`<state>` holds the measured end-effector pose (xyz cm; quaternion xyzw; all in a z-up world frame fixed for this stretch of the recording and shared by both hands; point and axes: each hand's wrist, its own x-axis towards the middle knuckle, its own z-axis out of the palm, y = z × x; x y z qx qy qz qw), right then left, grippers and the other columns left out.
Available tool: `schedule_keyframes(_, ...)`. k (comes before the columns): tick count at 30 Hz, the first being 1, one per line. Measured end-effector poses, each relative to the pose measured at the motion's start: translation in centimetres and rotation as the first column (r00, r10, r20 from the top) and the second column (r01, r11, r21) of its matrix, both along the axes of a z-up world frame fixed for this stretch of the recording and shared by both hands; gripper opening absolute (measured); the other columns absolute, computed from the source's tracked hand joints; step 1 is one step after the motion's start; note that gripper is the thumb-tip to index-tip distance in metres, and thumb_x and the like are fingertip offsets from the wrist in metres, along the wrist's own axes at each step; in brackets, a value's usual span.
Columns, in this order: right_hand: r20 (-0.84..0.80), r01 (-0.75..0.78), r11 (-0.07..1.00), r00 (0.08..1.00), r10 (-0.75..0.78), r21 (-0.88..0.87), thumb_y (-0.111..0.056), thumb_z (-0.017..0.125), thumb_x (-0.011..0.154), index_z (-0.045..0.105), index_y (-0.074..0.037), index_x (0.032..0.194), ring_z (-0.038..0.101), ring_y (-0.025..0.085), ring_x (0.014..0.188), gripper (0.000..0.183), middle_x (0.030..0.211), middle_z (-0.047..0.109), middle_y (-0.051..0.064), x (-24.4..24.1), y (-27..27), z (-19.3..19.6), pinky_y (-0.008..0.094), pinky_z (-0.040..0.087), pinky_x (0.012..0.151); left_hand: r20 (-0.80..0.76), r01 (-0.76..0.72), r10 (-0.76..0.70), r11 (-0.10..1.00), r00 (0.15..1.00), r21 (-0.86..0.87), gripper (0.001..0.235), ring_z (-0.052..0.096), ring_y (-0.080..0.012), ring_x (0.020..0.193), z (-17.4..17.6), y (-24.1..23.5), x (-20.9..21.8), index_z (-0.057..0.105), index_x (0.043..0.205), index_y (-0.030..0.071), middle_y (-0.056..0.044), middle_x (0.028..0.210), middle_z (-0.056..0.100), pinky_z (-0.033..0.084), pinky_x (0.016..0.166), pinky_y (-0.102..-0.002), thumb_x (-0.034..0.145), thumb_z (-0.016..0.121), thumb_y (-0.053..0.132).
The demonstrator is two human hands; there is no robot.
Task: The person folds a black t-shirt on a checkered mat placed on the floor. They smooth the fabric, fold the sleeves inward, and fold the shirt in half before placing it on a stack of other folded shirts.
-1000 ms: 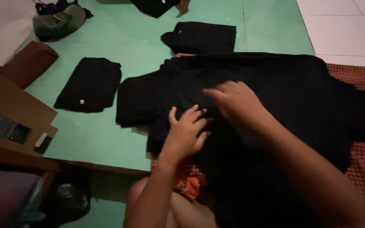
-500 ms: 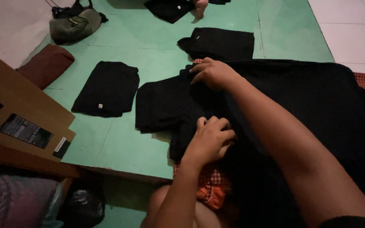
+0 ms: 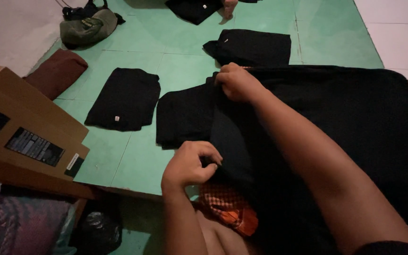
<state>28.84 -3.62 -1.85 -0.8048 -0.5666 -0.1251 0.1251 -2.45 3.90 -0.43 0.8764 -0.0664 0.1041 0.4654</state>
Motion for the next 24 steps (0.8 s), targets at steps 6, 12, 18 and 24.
schedule_keyframes(6,0.493,-0.162,0.933,0.870,-0.019,0.322,-0.023,0.068,0.081,0.068,-0.025,0.081,0.053,0.027,0.087,0.002,0.091,0.053,0.002,0.2,-0.1,-0.2,0.038,0.043,0.065,-0.103,-0.012,0.003,0.996,0.995,-0.085,0.012,0.073,-0.0232,0.072,-0.1,-0.3,0.5,0.080,0.077,0.013,-0.005,0.084,0.078,0.057,0.063,-0.034,0.070,0.072,0.016)
schedule_keyframes(12,0.353,0.044,0.953,0.923,-0.153,0.298,-0.025,0.077,0.083,0.075,-0.012,0.097,0.066,0.030,0.079,0.019,0.093,0.068,0.010,-1.4,0.0,-1.2,0.041,0.052,0.066,-0.065,-0.063,0.070,0.993,0.995,0.100,0.027,0.073,-0.0350,0.068,1.9,-1.6,0.7,0.078,0.069,0.008,-0.014,0.074,0.076,0.055,0.058,-0.039,0.082,0.077,0.031)
schedule_keyframes(18,0.408,0.004,0.916,0.895,-0.183,0.401,-0.017,0.067,0.087,0.072,-0.014,0.111,0.065,0.029,0.101,0.025,0.101,0.068,0.006,-6.4,-4.4,1.5,0.039,0.049,0.077,0.265,-0.356,0.268,0.852,0.926,0.385,0.029,0.057,-0.0212,0.107,2.0,-3.4,1.0,0.071,0.072,0.025,0.008,0.102,0.069,0.041,0.088,-0.038,0.075,0.080,0.053)
schedule_keyframes(24,0.336,0.132,0.952,0.915,-0.224,0.275,-0.022,0.067,0.089,0.067,-0.015,0.130,0.057,0.030,0.128,0.041,0.128,0.068,0.008,-7.5,-15.1,0.5,0.042,0.046,0.101,0.399,-0.351,0.189,0.854,0.897,0.384,0.045,0.049,-0.0436,0.133,2.4,-8.6,2.8,0.067,0.125,0.008,-0.020,0.136,0.058,0.036,0.108,-0.057,0.083,0.074,0.022)
